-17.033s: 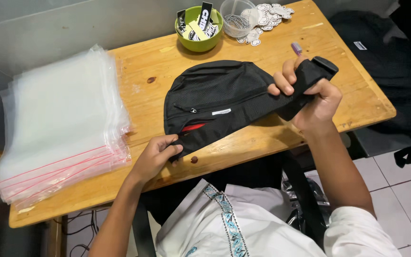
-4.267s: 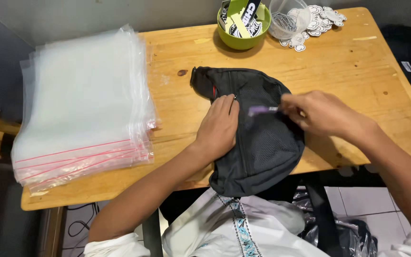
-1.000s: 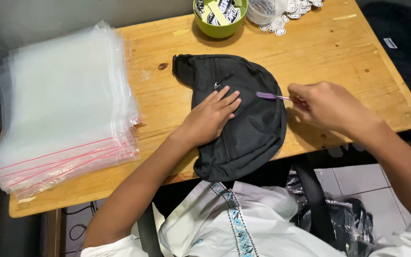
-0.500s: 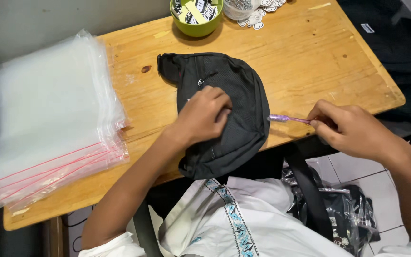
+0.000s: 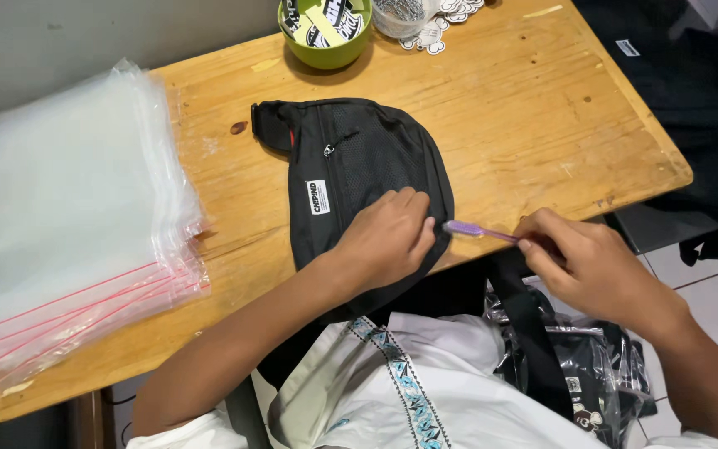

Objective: The person cleans the exterior of a black fanny pack using a toothbrush, then places a sticker on the front of the bag before sliding the bag into a plastic sleeve and sealing it.

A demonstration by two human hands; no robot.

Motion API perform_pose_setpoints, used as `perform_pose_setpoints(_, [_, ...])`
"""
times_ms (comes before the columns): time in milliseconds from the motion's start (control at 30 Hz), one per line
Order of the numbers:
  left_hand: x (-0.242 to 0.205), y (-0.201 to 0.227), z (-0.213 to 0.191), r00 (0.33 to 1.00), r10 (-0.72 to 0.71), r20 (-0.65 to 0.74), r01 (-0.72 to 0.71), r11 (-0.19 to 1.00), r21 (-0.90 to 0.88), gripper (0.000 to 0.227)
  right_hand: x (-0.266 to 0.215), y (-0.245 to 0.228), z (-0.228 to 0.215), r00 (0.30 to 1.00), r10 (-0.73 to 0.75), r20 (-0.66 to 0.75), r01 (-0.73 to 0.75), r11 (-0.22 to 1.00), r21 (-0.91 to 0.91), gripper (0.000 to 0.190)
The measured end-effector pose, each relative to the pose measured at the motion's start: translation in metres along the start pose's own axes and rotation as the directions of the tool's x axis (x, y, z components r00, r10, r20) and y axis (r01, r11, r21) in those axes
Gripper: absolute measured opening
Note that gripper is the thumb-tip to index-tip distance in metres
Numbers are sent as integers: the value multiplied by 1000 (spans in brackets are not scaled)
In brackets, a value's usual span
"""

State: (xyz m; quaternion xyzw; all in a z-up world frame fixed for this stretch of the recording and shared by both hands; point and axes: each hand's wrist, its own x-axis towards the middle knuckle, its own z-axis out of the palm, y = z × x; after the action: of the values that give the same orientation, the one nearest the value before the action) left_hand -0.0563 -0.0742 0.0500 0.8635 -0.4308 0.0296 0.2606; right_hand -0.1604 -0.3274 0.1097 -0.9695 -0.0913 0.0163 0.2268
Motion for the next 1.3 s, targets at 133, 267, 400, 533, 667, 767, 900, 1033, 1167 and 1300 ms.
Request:
perform_pose_setpoints(133, [-9, 14, -17, 967, 90, -240, -96, 995, -13, 18, 17, 2, 18, 996, -89, 22, 89, 996, -5, 10])
perform_pose_setpoints(267, [-10, 10, -17, 882, 199, -426, -153, 978, 140, 21, 36, -17, 12, 1000, 19, 19, -20, 998, 55, 6])
perform_pose_setpoints(400, [-12, 8, -17, 824, 201, -530, -116, 975, 189, 26, 44, -30, 5, 993, 110, 41, -108, 993, -46, 8])
perform_pose_setpoints(533, [-10, 5, -15, 807, 197, -557, -84, 971, 222, 25, 46, -48, 0, 994, 109, 2, -107, 977, -185, 10])
perform_pose_setpoints(667, [-6, 4, -15, 797, 227, -560, -76, 957, 280, 25, 50, -59, 1, 981, 196, -9, -184, 905, -383, 14])
perform_pose_setpoints(767, [-4, 4, -13, 800, 233, -553, -59, 948, 314, 25, 53, -63, 2, 975, 221, 1, -195, 860, -472, 19])
perform_pose_setpoints(900, [-5, 6, -15, 778, 263, -571, -107, 950, 292, 26, 55, -55, -20, 944, 322, -77, -297, 723, -623, 21])
perform_pose_setpoints(1033, [-4, 12, -11, 788, 289, -543, -131, 942, 310, 24, 47, -53, -21, 978, 157, -140, -197, 914, -356, 12])
perform_pose_setpoints(1167, [0, 14, -4, 748, 347, -566, -161, 922, 352, 26, 83, -29, 16, 990, 136, -28, -135, 903, -407, 11])
perform_pose_setpoints(1300, [0, 14, -4, 711, 362, -603, -160, 918, 362, 25, 108, -31, 1, 976, 140, -169, -192, 918, -346, 17])
